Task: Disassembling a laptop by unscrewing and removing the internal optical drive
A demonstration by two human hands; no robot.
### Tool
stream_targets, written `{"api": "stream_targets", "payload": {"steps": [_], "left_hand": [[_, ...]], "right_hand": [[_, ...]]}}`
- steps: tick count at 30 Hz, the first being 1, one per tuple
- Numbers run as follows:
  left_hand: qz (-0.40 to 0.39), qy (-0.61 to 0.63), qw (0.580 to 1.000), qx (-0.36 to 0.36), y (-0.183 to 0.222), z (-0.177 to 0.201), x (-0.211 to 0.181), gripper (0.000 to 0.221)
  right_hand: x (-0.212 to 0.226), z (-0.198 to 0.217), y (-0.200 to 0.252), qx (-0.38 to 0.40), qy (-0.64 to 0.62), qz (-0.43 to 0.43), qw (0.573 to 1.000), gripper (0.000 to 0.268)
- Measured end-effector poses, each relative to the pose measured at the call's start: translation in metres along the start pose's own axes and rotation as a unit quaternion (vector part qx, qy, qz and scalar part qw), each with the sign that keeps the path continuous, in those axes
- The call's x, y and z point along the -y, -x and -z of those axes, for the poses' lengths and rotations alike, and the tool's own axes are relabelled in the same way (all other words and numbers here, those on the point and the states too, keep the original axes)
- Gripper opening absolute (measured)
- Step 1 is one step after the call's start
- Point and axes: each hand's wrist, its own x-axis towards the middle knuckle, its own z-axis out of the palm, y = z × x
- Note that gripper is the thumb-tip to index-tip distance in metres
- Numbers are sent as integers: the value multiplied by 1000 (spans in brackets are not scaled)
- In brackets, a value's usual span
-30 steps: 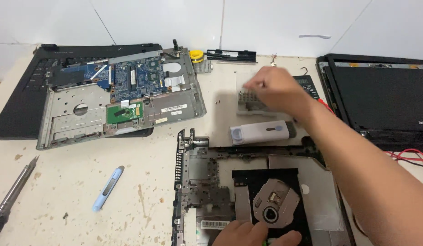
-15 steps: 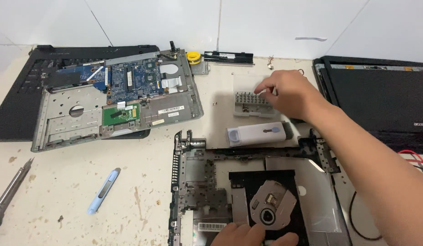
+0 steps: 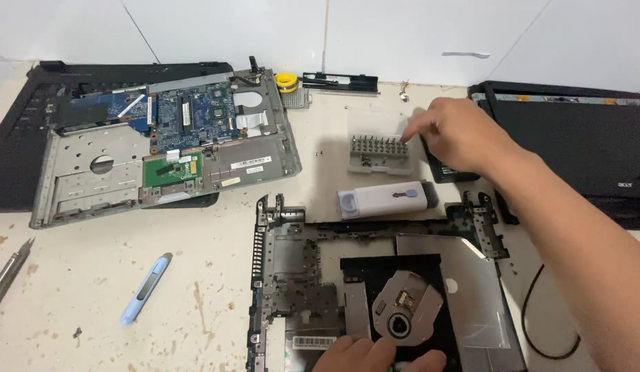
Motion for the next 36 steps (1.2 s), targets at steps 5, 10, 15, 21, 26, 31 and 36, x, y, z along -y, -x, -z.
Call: {"api": "stream_targets", "payload": {"steps": [5, 10, 15, 21, 26, 31, 36], "left_hand": [[-35, 9, 999, 4, -6, 8, 1, 41], [-64, 35, 997, 29, -11, 15, 1, 40], [-30, -5, 999, -32, -11, 11, -1, 35], [-44, 29, 998, 27, -17, 17, 3, 39], [-48, 40, 997, 36, -18, 14, 5, 38], [-52, 47, 997, 43, -21, 8, 9, 36], [-55, 58, 995, 52, -30, -10, 16, 35]], "right_hand": [[-20, -8, 2, -35, 20, 24, 999, 38], [-2, -1, 7, -1, 2, -56, 998, 23], [-18, -18, 0, -43, 19, 91, 995, 22], [0, -2, 7, -78, 1, -14, 997, 19], [-8, -8, 0, -44, 18, -4, 999, 29], [-6, -11, 0, -36, 20, -2, 999, 32], [-3, -10, -2, -51, 16, -25, 998, 21]]}}
